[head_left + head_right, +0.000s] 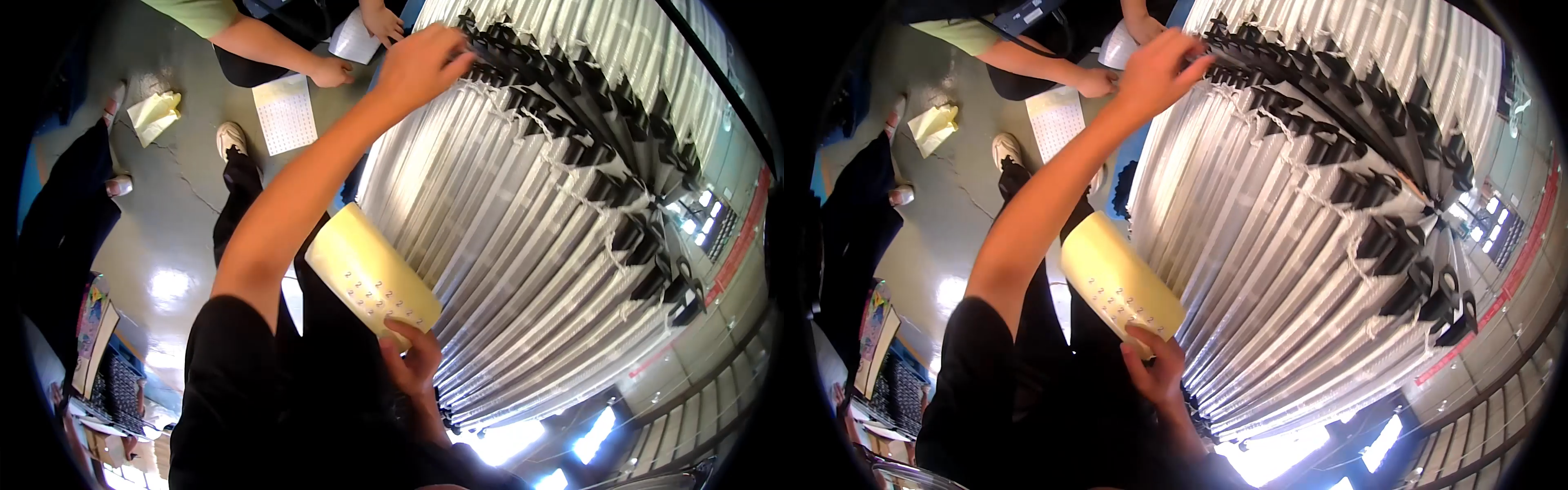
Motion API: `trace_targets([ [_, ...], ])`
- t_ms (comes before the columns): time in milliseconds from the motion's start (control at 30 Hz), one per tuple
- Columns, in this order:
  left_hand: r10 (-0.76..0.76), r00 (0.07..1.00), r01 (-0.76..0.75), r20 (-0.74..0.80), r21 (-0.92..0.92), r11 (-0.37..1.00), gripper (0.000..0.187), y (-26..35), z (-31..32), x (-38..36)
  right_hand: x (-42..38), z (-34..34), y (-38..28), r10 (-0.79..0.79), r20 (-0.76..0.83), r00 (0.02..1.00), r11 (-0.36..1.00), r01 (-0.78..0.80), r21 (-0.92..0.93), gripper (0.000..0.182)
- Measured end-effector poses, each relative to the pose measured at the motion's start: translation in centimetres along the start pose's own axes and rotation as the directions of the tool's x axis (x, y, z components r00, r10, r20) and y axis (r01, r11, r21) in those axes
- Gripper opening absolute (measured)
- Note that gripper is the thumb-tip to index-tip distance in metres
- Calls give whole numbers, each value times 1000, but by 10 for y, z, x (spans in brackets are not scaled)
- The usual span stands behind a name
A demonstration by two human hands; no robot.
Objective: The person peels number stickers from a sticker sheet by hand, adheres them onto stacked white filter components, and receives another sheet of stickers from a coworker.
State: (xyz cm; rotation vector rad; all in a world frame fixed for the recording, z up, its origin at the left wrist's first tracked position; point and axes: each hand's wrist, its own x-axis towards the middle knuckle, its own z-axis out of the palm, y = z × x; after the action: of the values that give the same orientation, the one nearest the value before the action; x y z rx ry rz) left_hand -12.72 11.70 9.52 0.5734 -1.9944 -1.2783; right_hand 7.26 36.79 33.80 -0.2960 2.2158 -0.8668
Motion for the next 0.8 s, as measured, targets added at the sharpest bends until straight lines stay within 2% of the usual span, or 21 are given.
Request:
trace_targets([
  [33,-17,1000,17,-7,-15,1000,18,7,-23,-16,0,0,0,-10,-38,999,1000,10,2,27],
  [133,-278,942,282,187,3,959,15,40,-110,-80,-2,-1,0,-9,-109,994,1000,10,6,24],
  [200,-397,901,397,175,35,917,13,73,-158,-122,-11,1,14,147,-117,982,983,-132,128,22],
  [267,-552,805,543,216,103,833,11,120,-196,-147,-11,2,23,194,-129,972,971,-171,167,23],
  [333,-482,840,477,250,86,875,8,154,-220,-172,-3,-3,-4,229,-168,959,961,-196,193,24],
  [400,-332,917,308,223,133,942,15,177,-232,-188,-5,2,8,59,-276,959,992,-25,124,28],
  [467,-269,935,199,232,284,938,25,199,-244,-186,-10,10,3,196,-268,943,894,-60,444,32],
  [500,-317,924,259,213,260,930,31,202,-247,-190,-14,11,4,101,-274,956,934,4,358,35],
  [533,-291,938,233,190,281,931,31,205,-252,-191,-17,16,2,102,-284,953,933,8,361,35],
  [600,-145,943,40,300,330,943,33,218,-270,-192,-28,20,-6,46,-267,963,963,28,267,36],
  [667,-60,918,-21,391,200,980,31,233,-285,-196,-39,33,-16,35,-257,966,953,45,298,37],
  [800,-24,897,-41,442,136,990,29,266,-311,-201,-69,45,-52,15,-225,974,924,73,376,37],
])
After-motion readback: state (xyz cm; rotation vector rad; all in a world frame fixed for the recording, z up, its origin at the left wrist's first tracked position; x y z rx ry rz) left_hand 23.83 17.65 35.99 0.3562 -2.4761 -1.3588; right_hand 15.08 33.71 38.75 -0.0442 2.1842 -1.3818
